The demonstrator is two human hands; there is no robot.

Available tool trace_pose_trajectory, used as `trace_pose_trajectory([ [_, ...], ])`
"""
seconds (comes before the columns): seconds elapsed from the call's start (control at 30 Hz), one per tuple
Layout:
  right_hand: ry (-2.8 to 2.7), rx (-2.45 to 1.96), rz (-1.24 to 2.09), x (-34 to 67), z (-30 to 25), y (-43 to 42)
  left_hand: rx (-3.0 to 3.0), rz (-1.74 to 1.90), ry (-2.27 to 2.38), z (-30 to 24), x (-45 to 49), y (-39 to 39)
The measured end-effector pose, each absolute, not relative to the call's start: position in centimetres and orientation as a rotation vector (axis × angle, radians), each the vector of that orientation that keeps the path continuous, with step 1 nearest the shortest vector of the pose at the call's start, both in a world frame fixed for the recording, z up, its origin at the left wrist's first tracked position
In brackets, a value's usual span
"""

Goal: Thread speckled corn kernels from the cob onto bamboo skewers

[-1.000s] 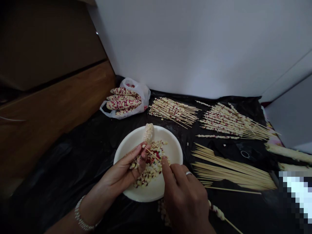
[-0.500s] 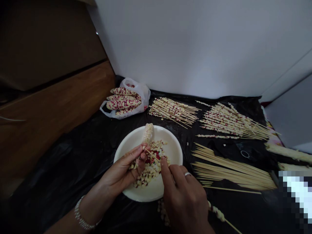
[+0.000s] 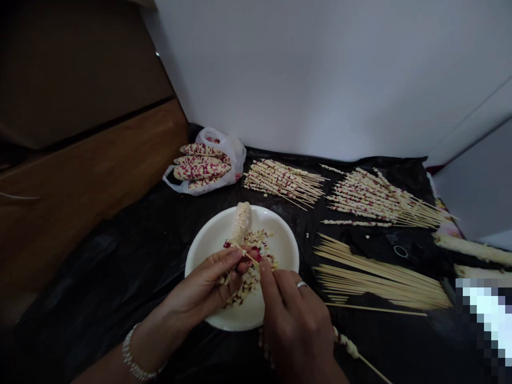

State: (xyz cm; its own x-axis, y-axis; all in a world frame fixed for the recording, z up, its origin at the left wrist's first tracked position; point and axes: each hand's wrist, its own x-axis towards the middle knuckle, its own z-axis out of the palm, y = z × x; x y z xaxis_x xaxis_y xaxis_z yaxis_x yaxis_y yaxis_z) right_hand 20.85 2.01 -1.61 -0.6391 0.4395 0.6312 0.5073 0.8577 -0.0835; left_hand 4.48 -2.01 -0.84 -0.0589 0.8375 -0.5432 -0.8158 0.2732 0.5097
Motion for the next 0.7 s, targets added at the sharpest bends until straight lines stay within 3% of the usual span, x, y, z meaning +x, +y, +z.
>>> trace_pose_trajectory([
  [0.37,-2.318,-0.765,-0.151,21.8,-2.2,2.5,-0.121,1.408,0.603,-0.1,3.2,-1.8],
  [0.7,-2.311,-0.700,-0.087,21.8,-2.6,2.4,-0.036,1.417,0.774,-0.5,3.1,-1.9],
])
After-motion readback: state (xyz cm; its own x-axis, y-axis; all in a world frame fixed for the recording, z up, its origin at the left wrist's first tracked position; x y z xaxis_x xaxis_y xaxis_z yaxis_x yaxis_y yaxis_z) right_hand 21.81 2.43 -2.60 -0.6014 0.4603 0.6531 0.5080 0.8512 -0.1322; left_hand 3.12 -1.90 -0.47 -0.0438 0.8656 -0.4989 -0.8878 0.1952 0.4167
